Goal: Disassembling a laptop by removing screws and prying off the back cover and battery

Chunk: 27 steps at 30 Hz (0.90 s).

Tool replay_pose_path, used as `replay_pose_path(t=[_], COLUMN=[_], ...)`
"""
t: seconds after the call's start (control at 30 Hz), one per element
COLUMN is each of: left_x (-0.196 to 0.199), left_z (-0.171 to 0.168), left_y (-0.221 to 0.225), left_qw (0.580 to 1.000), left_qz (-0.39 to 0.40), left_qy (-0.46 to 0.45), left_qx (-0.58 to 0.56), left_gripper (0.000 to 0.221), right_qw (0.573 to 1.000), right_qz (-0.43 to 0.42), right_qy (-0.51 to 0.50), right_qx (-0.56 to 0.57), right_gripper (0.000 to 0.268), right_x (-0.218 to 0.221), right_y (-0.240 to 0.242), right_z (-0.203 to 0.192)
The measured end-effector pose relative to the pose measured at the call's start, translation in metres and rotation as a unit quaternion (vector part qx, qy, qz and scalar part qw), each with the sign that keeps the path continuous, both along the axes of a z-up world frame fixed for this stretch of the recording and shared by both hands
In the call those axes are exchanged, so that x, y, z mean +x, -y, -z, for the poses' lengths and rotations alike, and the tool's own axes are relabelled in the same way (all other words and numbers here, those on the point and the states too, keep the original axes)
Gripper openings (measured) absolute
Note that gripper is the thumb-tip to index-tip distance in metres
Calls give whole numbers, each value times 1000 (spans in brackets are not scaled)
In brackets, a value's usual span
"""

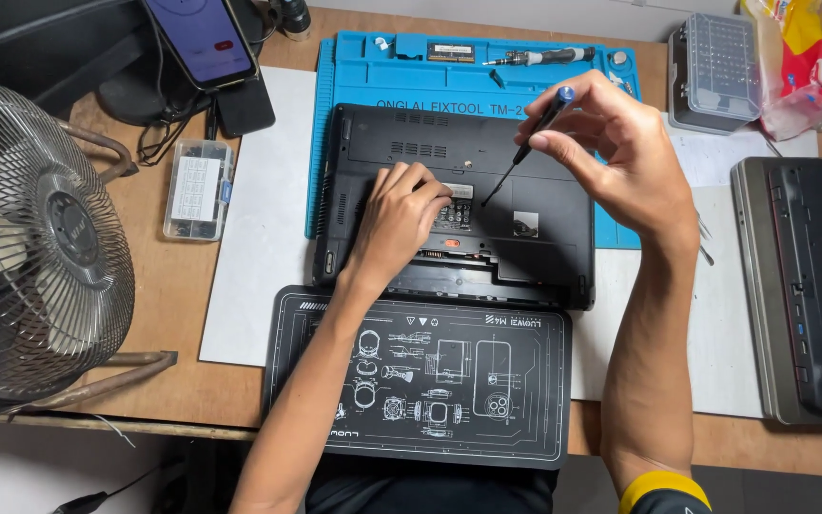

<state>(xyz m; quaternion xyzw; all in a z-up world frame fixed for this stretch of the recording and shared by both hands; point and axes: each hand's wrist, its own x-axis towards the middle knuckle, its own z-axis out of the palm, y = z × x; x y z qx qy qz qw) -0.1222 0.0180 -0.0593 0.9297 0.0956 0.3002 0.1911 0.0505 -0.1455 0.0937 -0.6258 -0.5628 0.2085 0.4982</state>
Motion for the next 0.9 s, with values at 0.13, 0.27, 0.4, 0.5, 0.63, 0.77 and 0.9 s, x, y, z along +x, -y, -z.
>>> replay_pose_path(t=[0.13,0.27,0.4,0.5,0.63,0.77,0.9], left_x=[0,-1,0,4,31,46,48], left_z=[-4,-11,-21,-53,-48,-48,-54], left_y=[2,2,5,22,34,35,33], left_qw=[1000,999,979,932,916,917,918], left_qz=[-1,2,51,130,180,149,124], left_qy=[8,13,25,25,55,94,93], left_qx=[-2,-46,-196,-339,-355,-357,-364], left_gripper=[9,13,20,32,26,17,38], right_qw=[1000,999,998,997,996,996,990], right_qz=[-6,-5,1,-3,-18,-40,-33], right_qy=[4,15,24,22,37,28,133], right_qx=[-16,-51,-60,-71,-77,-80,-27], right_gripper=[18,24,21,18,9,16,11], right_x=[0,1,3,6,2,-3,-2], right_y=[-1,0,2,6,7,5,0], right_z=[-1,-1,-1,-3,-10,-14,-6])
